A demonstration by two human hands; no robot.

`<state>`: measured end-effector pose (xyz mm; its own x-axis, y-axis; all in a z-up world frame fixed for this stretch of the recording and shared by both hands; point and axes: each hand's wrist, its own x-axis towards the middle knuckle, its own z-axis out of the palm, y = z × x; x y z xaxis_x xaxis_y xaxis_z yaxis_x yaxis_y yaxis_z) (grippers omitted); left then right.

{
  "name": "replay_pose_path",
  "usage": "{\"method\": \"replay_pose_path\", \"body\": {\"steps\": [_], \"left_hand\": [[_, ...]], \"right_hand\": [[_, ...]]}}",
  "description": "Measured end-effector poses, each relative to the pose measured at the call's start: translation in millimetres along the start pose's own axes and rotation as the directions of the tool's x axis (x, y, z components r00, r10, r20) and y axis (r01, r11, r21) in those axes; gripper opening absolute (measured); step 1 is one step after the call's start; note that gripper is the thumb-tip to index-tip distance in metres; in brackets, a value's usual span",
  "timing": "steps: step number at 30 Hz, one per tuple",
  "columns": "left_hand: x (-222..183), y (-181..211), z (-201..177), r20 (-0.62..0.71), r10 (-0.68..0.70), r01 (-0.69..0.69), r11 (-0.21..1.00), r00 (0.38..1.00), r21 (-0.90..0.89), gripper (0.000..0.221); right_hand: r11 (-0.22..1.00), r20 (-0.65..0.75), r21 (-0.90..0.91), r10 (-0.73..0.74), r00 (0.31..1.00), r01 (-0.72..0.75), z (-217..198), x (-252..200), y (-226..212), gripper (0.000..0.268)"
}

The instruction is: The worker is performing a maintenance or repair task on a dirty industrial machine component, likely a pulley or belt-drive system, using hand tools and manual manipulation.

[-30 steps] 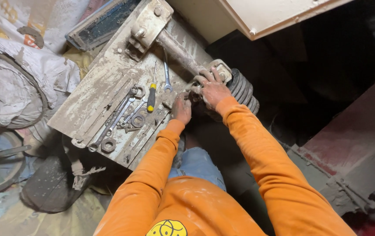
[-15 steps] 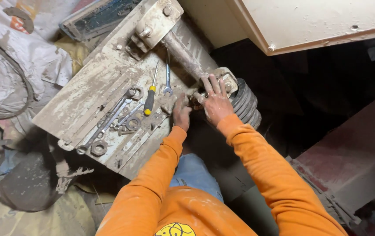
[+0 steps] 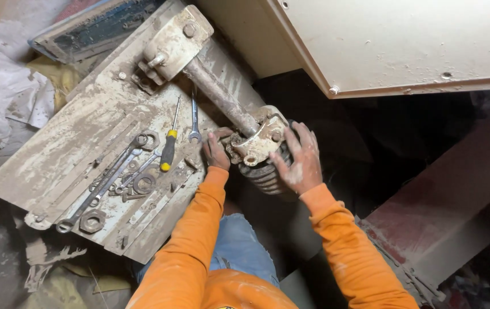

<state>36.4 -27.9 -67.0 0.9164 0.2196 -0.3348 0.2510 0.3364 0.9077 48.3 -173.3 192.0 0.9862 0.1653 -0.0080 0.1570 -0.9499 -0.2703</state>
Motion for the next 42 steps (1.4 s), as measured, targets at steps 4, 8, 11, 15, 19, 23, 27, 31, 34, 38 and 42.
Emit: {"method": "replay_pose_path", "body": {"steps": [4, 8, 11, 15, 19, 23, 27, 31, 34, 38, 42], "left_hand": [[8.0, -13.1, 5.0, -0.037, -0.072, 0.075, 0.992, 0.997, 0.1, 0.081], [8.3, -29.8, 6.2, -0.025, 0.011, -0.008, 0.994, 1.0, 0.111, 0.076], [11.2, -35.8, 6.5, 0.027, 0.083, -0.085, 0.991, 0.996, 0.099, 0.068], [13.7, -5.3, 15.8, 0.168, 0.051, -0.068, 0.993, 0.985, 0.093, 0.055], [20.2, -4.1, 18.1, 0.179, 0.001, -0.013, 0.998, 0.984, 0.063, 0.053], [15.9, -9.9, 15.4, 0.122, -0.057, 0.054, 0.998, 0.991, 0.032, 0.051], [23.9, -55.3, 11.4, 0.078, -0.103, 0.099, 0.994, 0.992, 0.054, 0.054], [4.5, -5.7, -3.3, 0.031, -0.096, 0.093, 0.992, 0.995, 0.085, 0.048], [-27.3, 26.0, -15.7, -0.035, 0.009, -0.001, 0.972, 0.999, 0.234, 0.051], [-69.2, 58.6, -28.1, 0.089, -0.192, 0.113, 0.827, 0.977, 0.55, 0.053], [-70.3, 53.0, -27.5, 0.147, -0.217, 0.141, 0.902, 0.965, 0.409, 0.058]], "right_hand": [[0.972, 0.059, 0.143, 0.18, 0.982, -0.187, 17.1, 12.9, 25.4, 0.066], [0.943, 0.25, 0.205, 0.207, 0.946, -0.26, 9.0, 30.5, 35.2, 0.065], [0.908, 0.342, 0.225, 0.265, 0.901, -0.353, 1.9, 38.4, 37.3, 0.062], [0.904, 0.413, 0.261, 0.212, 0.886, -0.338, -7.1, 48.9, 41.6, 0.049], [0.884, 0.428, 0.278, 0.237, 0.872, -0.377, -3.9, 53.1, 47.5, 0.048], [0.893, 0.428, 0.24, 0.255, 0.867, -0.381, -5.9, 50.3, 41.6, 0.049], [0.883, 0.411, 0.269, 0.256, 0.875, -0.385, -1.3, 46.7, 44.9, 0.049], [0.881, 0.402, 0.262, 0.272, 0.875, -0.394, 0.3, 45.7, 44.7, 0.052], [0.875, 0.409, 0.262, 0.281, 0.868, -0.406, -3.5, 46.9, 41.8, 0.053], [0.854, 0.404, 0.269, 0.32, 0.857, -0.445, -7.1, 46.4, 36.0, 0.053], [0.866, 0.393, 0.266, 0.303, 0.868, -0.423, -9.1, 45.7, 33.7, 0.05]]}}
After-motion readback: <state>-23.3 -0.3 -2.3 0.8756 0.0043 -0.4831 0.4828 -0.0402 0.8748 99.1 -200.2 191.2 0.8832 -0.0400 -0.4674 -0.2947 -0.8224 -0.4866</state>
